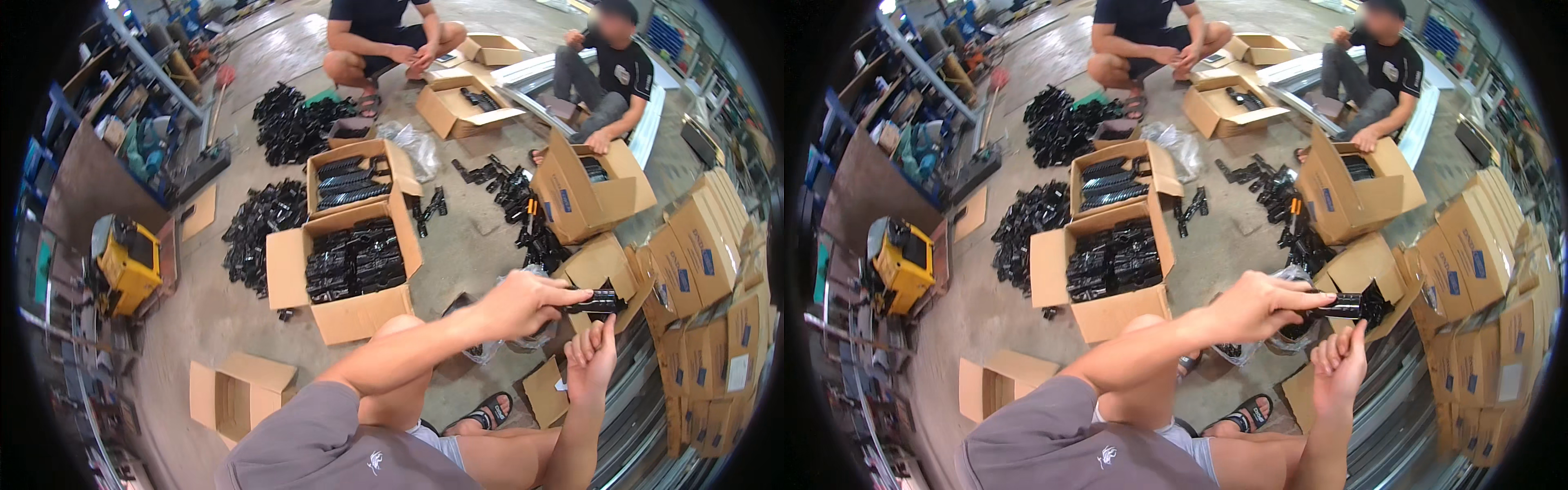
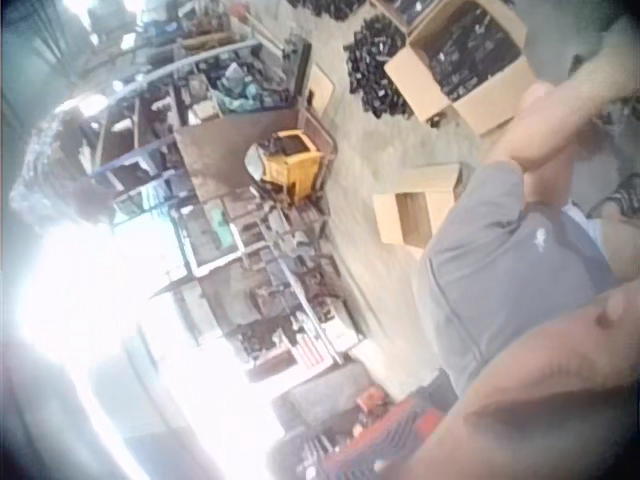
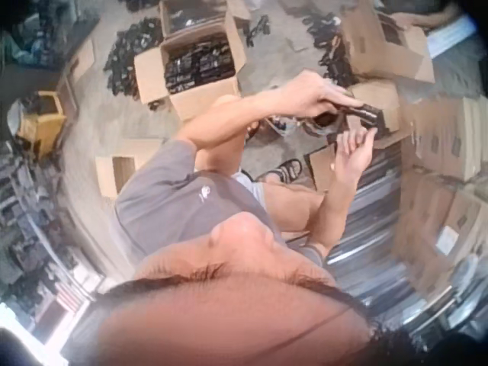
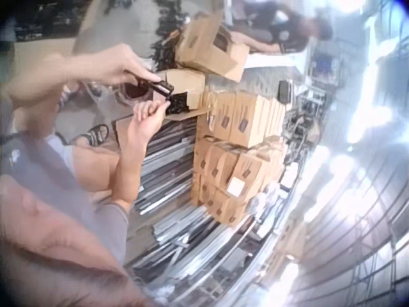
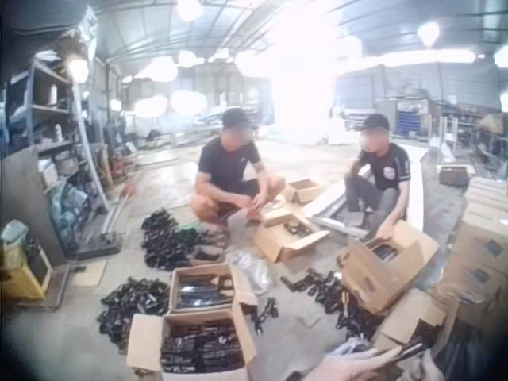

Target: The person holds and turns over black metal tube components by hand while sitting on the floor surrounded by boxes of the same parts.

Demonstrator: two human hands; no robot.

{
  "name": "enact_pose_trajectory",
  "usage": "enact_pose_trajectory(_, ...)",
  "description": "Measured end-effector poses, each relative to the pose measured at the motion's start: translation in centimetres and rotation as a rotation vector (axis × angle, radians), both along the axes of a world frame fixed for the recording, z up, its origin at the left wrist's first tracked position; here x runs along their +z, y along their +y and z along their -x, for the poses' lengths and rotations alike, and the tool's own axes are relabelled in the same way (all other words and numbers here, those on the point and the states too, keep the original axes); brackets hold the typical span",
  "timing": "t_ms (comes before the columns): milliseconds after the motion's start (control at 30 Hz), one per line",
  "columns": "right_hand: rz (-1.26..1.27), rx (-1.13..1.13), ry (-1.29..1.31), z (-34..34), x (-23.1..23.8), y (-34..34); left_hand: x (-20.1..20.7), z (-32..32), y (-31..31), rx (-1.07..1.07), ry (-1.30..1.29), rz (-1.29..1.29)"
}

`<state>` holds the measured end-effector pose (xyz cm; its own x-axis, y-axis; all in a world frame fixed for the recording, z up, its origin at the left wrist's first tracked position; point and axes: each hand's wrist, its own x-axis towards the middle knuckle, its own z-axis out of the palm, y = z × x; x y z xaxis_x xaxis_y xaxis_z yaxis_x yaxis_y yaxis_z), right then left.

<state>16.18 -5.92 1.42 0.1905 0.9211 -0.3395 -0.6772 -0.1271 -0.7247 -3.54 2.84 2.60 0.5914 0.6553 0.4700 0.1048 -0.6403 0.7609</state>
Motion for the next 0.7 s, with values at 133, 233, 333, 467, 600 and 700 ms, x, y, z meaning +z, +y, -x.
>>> enact_pose_trajectory(133,-0.010,0.025,-0.034,-0.7,-0.2,-0.7,0.8,8.1,2.5,0.152,0.348,-0.107)
enact_pose_trajectory(233,-0.015,-0.015,-0.099,-0.7,0.2,-0.9,-3.3,17.0,5.3,0.373,0.608,0.046)
enact_pose_trajectory(333,-0.058,0.005,-0.135,-0.4,0.4,-0.8,-8.1,26.0,6.1,0.620,0.830,0.110)
enact_pose_trajectory(467,-0.041,0.049,-0.183,0.1,-0.7,-0.4,-16.8,32.7,7.3,0.802,1.111,0.250)
enact_pose_trajectory(600,-0.013,0.040,-0.232,0.0,-1.4,-0.3,-21.4,32.8,9.1,0.823,1.077,0.423)
enact_pose_trajectory(700,-0.011,0.044,-0.234,-0.4,-1.9,-0.2,-22.7,30.9,10.2,0.770,0.818,0.407)
